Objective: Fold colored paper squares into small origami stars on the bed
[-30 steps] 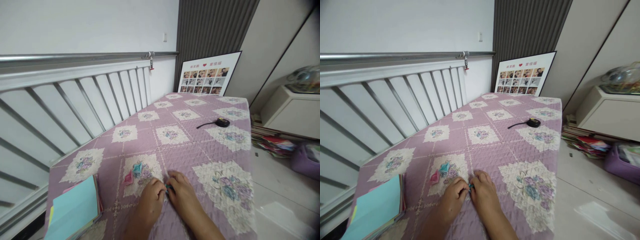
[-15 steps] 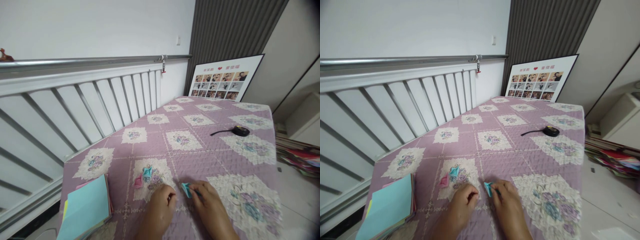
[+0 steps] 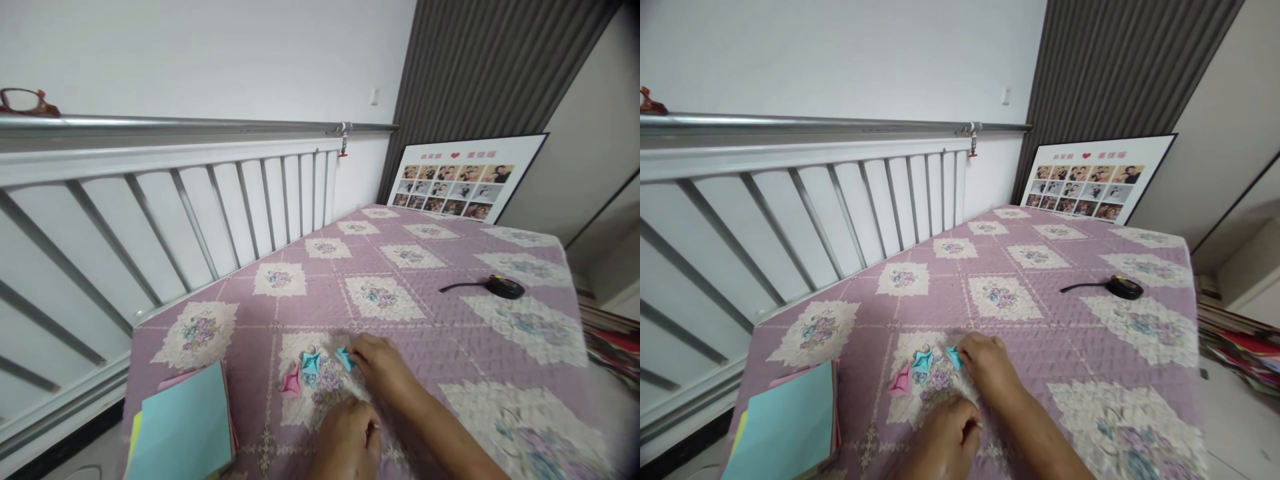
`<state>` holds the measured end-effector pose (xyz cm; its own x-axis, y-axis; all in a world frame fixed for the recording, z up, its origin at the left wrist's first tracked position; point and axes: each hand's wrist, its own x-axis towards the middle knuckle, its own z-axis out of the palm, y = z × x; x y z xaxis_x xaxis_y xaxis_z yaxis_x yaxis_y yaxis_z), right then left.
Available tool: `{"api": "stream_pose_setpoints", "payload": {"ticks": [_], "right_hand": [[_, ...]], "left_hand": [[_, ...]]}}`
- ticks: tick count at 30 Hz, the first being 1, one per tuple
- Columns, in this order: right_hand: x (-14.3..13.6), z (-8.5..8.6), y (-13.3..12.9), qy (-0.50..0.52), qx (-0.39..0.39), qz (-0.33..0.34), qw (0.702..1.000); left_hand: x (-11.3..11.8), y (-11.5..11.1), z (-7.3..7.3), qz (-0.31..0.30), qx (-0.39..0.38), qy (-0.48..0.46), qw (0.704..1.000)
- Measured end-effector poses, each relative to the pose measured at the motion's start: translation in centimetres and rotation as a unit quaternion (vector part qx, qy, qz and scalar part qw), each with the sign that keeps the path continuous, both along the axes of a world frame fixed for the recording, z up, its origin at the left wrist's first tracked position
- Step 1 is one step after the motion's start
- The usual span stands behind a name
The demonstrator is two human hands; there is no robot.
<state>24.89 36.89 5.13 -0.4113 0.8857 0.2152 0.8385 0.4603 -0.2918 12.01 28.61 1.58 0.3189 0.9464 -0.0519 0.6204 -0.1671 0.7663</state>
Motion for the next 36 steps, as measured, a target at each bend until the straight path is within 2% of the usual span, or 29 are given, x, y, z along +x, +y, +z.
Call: {"api": "stream_pose_setpoints", "payload": {"ticks": [1,5,11,18,22,27,32,34,36], "right_hand": [[-0.5,0.3,0.9,-0.053,0.006,0.031,0.998],[-1.9,0.8,3.6,-0.108,0.011,0.093,0.990],[-3.3,1.3,4.6,-0.148,0.023,0.152,0.977],[-3.8,0.7,4.9,-0.156,0.037,0.151,0.975],[-4.3,1.3,4.1,-0.147,0.040,0.141,0.978],[-6.7,2.5,1.8,-0.115,0.001,0.169,0.979],[-8.5,2.2,1.1,-0.107,-0.004,0.199,0.974],[-8.0,2.0,1.7,-0.107,0.009,0.177,0.978],[-6.9,2.0,2.5,-0.101,0.030,0.125,0.987]], "left_hand": [[0.0,0.1,0.0,-0.003,-0.003,0.001,1.000],[0.0,0.3,-0.2,-0.012,-0.025,0.012,1.000],[0.1,0.6,-0.5,-0.019,-0.035,0.014,0.999],[0.2,0.6,-0.9,-0.008,-0.024,-0.004,1.000],[0.3,0.7,-0.8,-0.007,-0.029,-0.002,1.000],[0.3,0.8,-0.5,-0.005,-0.026,-0.013,1.000],[0.1,0.2,0.3,0.012,-0.015,-0.032,0.999],[0.1,0.1,0.4,0.013,-0.013,-0.031,0.999],[0.0,0.5,0.2,0.003,-0.016,-0.018,1.000]]}}
